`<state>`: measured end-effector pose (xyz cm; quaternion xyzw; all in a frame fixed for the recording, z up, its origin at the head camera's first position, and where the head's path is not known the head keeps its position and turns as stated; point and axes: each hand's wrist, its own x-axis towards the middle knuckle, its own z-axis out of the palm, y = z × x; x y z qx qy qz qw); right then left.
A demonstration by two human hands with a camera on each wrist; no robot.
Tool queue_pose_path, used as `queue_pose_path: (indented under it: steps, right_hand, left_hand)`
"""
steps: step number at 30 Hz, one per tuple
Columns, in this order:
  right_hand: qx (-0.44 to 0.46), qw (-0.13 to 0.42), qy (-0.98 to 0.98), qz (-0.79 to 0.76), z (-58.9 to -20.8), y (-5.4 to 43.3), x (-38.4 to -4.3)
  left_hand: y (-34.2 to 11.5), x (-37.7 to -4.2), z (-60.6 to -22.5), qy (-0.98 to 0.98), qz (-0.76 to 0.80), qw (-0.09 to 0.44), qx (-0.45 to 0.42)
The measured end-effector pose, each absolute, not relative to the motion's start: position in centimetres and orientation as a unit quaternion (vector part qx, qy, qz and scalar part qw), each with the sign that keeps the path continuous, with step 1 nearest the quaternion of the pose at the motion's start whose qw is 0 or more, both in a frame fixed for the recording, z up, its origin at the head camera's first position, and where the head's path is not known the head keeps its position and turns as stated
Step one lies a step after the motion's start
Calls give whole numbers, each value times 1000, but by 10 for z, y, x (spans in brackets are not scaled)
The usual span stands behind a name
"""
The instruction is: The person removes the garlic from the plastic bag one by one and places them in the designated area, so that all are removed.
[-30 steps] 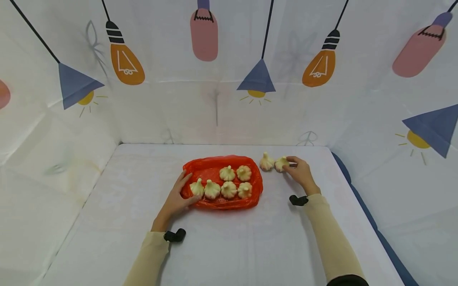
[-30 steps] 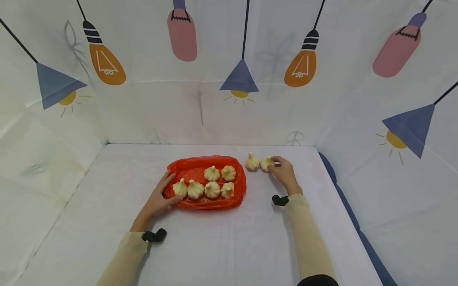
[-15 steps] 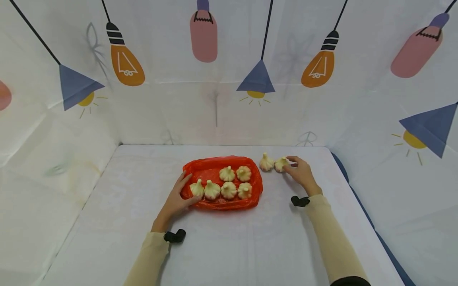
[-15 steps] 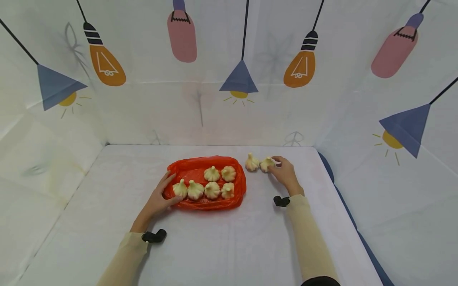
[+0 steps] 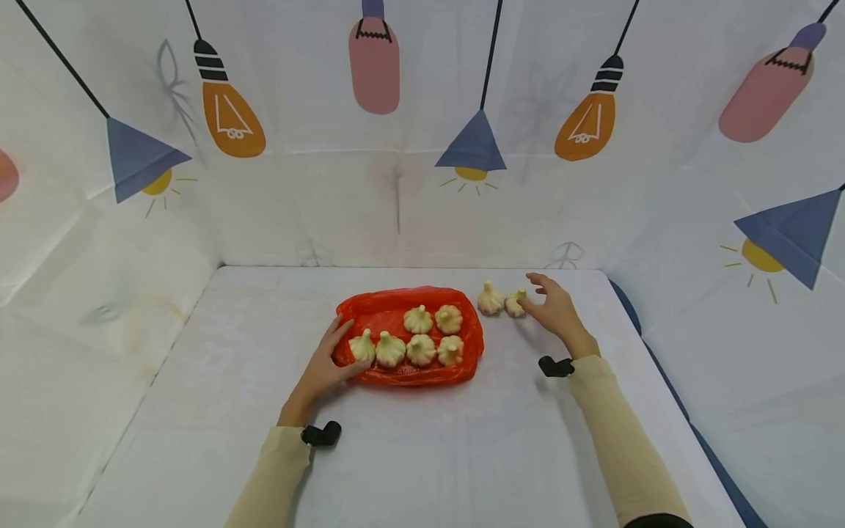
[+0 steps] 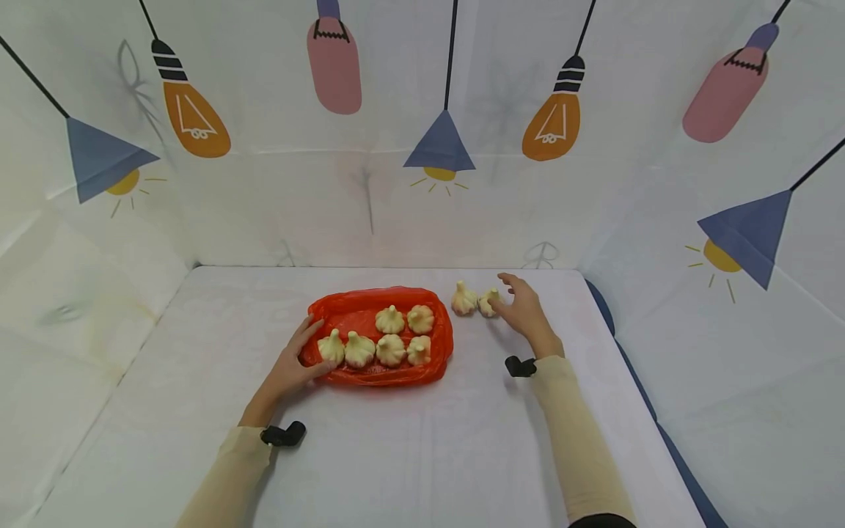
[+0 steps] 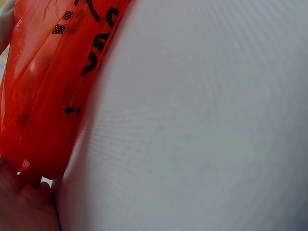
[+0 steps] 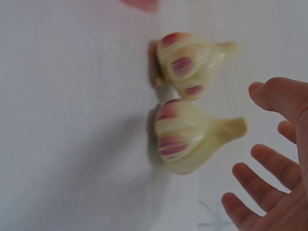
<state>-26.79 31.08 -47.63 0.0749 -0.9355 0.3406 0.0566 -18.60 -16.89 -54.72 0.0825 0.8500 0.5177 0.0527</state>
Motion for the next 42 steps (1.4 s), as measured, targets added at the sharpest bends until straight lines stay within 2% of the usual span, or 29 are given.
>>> queue_pose_path:
  steps: [10, 21, 27, 42]
  right_hand:
    - [111, 43, -932, 343, -451, 283, -266]
    - [129, -1, -932, 339, -436, 243, -265]
    - [149, -43, -926, 343, -425, 218, -258]
    - [243, -92, -927, 271, -421, 158, -252]
  left_hand:
    - [-169, -187, -549, 850, 517, 46, 91]
    - [-170, -187, -550, 851, 514, 43, 94]
    - [-170, -187, -550, 850, 517, 42, 95]
    - [-171, -188, -551, 850, 517, 52, 86]
